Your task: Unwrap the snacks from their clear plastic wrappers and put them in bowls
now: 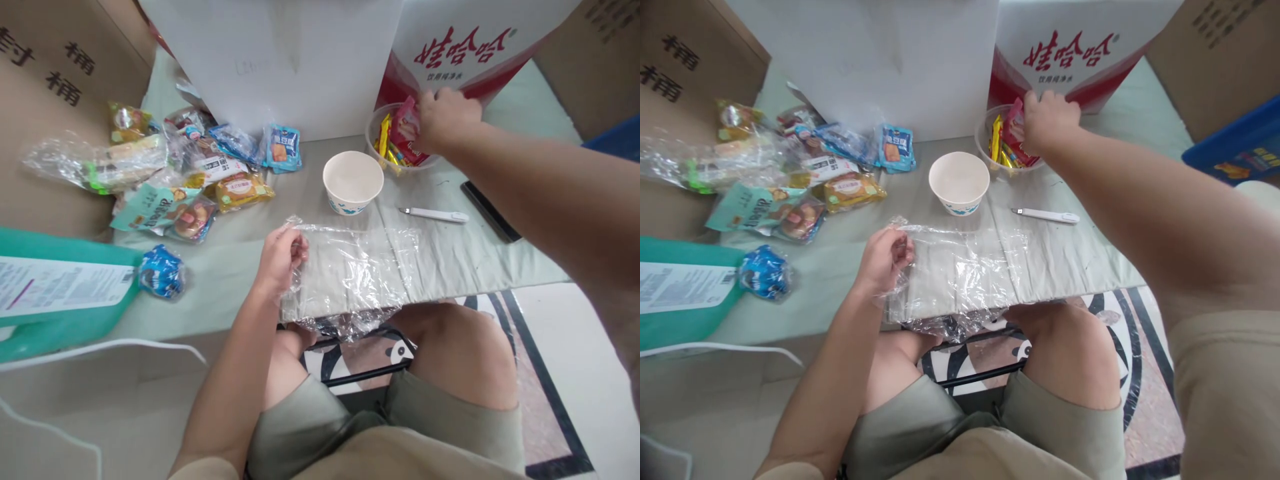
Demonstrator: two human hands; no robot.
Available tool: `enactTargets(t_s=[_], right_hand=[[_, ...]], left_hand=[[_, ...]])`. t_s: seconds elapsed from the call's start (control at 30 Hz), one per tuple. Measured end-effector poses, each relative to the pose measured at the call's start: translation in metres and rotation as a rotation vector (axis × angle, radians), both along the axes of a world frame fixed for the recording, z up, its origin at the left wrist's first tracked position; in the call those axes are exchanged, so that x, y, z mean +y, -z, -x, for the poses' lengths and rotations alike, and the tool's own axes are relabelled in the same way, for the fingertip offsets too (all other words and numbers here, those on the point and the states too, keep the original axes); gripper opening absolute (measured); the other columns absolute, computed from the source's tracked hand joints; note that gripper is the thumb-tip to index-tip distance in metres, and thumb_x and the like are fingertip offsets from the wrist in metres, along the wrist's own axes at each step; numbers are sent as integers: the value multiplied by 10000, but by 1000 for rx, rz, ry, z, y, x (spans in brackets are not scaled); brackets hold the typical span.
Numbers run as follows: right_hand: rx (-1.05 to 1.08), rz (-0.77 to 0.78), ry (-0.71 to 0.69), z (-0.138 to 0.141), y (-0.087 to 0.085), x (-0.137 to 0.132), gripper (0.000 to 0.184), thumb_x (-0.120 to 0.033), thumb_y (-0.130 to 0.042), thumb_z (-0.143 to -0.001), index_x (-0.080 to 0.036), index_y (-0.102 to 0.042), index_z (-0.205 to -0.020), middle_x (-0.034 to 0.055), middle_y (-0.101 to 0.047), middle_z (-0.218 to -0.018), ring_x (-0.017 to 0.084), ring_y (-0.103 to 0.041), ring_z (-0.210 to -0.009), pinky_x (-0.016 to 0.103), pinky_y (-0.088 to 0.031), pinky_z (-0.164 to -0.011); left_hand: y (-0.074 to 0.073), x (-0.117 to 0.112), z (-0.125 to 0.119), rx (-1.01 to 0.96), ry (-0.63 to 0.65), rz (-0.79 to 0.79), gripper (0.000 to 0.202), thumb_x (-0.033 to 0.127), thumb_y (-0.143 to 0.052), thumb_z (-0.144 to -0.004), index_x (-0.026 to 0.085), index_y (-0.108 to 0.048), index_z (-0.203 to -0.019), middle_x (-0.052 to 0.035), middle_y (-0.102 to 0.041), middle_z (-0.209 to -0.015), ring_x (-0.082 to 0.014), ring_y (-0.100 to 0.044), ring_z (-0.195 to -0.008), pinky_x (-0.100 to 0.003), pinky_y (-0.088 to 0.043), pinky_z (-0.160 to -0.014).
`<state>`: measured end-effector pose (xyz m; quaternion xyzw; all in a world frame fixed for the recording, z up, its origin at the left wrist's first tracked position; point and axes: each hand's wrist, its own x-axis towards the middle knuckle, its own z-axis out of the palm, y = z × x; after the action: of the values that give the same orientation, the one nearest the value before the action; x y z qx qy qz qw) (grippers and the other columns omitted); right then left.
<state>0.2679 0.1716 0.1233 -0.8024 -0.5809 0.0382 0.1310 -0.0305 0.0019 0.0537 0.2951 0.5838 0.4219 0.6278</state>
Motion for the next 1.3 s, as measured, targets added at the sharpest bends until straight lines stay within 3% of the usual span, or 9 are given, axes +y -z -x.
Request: enactTargets(t_s=[0.17,0.23,0.37,0.6,0.8,0.93,1.07,1.2,1.3], right_hand=[[90,-317,-316,19,1,-85,294,-147,-678,-810,-176,-614,-1096,134,-704,-1161,267,-667,-1096,494,-497,-971],[257,-457,-456,25,22,-136,305,-190,-611,-841,-193,-605,-1147,78,-714,-990,203,-682,-871,414,-558,-833],[250,-368,-425,35,86,-201,547,-388,-709,-767,-195,-581,-1263,156,-687,-1219,336,-644,-1129,547,-532,-963],[207,-131,-256,32,107,-195,69,-257,-572,-840,-216,-624,-859,130,-718,-1052,346,-623,-1137,586,-438,-1027],[699,-539,-171,25,112,-204,479,-466,-653,-858,-253,-517,-1265,118,-638,-1204,268,-651,-1112,504,-524,-989],[1174,-285,-103,27,134,-199,772,-662,-742,-763,-299,-449,-1378,106,-638,-1269,224,-689,-1001,370,-599,-747],[1323,-118,-199,31,134,-195,727,-823,-597,-796,-295,-563,-1294,90,-659,-1331,224,-677,-1135,354,-598,-833],[1328,-14,-403,37,121,-198,819,-661,-860,-636,-322,-555,-1316,77,-650,-1378,248,-645,-1213,373,-583,-887],[1294,-10,-415,43,117,-199,580,-524,-857,-693,-273,-603,-1151,41,-718,-1024,183,-670,-889,335,-556,-759]], left_hand=[[8,2,11,237,71,-206,146,269,-644,-754,194,-548,-672,35,-626,-592,-80,-561,-424,-185,-379,-420],[12,4,16,322,90,-252,74,228,-647,-760,202,-581,-738,43,-640,-579,-100,-588,-437,-201,-439,-465],[19,6,23,320,62,-278,125,119,-594,-708,197,-623,-801,13,-718,-670,-129,-693,-571,-210,-512,-559],[24,9,24,186,-18,-365,131,87,-589,-624,186,-591,-709,5,-727,-693,-133,-716,-621,-230,-581,-634],[11,16,14,6,-312,-281,207,79,-583,-626,218,-443,-690,47,-659,-675,-94,-664,-581,-169,-509,-519],[10,20,13,-83,-351,-212,250,63,-596,-634,227,-421,-707,53,-648,-699,-85,-663,-652,-157,-513,-555],[25,30,21,-106,-383,-179,262,49,-604,-674,215,-402,-681,58,-667,-730,-72,-687,-772,-143,-513,-616],[33,35,25,-185,-382,-144,256,50,-638,-720,203,-445,-651,71,-692,-764,-60,-691,-855,-141,-513,-652],[24,32,21,-228,-393,-110,170,73,-590,-730,221,-528,-673,55,-728,-792,-66,-692,-791,-146,-516,-609]])
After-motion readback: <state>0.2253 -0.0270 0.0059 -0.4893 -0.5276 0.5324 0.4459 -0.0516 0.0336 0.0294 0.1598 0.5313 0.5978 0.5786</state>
